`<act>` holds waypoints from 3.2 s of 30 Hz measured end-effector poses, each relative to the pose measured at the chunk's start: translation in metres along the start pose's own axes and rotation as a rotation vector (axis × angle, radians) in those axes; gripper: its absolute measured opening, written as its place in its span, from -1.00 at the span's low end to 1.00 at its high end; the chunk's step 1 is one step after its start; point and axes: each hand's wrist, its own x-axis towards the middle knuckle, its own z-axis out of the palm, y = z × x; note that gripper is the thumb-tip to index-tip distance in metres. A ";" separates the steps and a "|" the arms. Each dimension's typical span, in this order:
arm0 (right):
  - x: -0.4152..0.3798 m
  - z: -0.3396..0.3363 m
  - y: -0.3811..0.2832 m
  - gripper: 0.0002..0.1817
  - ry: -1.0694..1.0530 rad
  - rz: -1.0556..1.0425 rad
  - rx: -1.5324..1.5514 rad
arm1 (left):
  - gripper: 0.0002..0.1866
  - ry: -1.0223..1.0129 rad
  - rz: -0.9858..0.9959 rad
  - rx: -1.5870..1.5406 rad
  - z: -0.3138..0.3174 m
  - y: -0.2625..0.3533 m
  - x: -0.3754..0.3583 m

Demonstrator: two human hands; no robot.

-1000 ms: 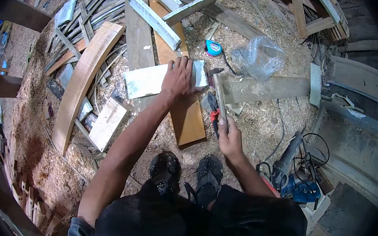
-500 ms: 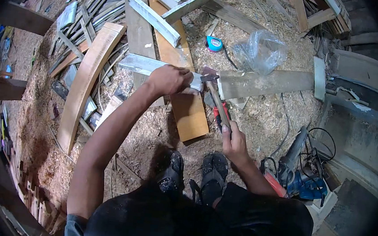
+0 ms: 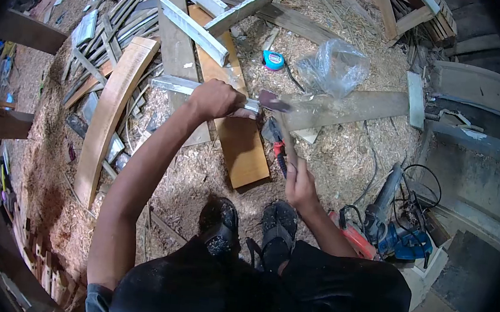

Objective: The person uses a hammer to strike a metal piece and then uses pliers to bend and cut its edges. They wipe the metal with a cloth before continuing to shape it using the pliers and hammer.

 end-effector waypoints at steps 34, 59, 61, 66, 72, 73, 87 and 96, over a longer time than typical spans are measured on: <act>0.044 -0.022 -0.050 -0.59 -0.039 0.128 -0.044 | 0.12 0.324 -0.414 0.131 0.064 0.046 0.017; 0.029 -0.010 -0.046 -0.60 -0.053 0.082 0.051 | -0.11 0.215 -0.276 -0.054 0.035 0.032 0.011; 0.029 -0.011 -0.043 -0.58 -0.061 0.042 0.007 | -0.10 0.221 -0.278 -0.050 0.037 0.031 0.012; 0.032 -0.013 -0.037 -0.54 -0.118 0.097 -0.047 | -0.08 0.186 -0.266 -0.049 0.033 0.030 0.013; 0.033 -0.017 -0.051 -0.59 -0.181 0.133 -0.046 | -0.13 0.287 -0.298 -0.057 0.034 0.033 0.013; 0.032 -0.019 -0.052 -0.61 -0.215 0.126 -0.061 | -0.14 0.339 -0.307 -0.055 0.039 0.034 0.013; 0.039 -0.017 -0.043 -0.65 -0.156 0.105 -0.106 | -0.20 0.376 -0.291 0.172 0.066 0.038 0.009; 0.030 -0.005 -0.034 -0.65 -0.075 0.149 -0.046 | -0.15 0.318 -0.299 0.137 0.057 0.042 0.008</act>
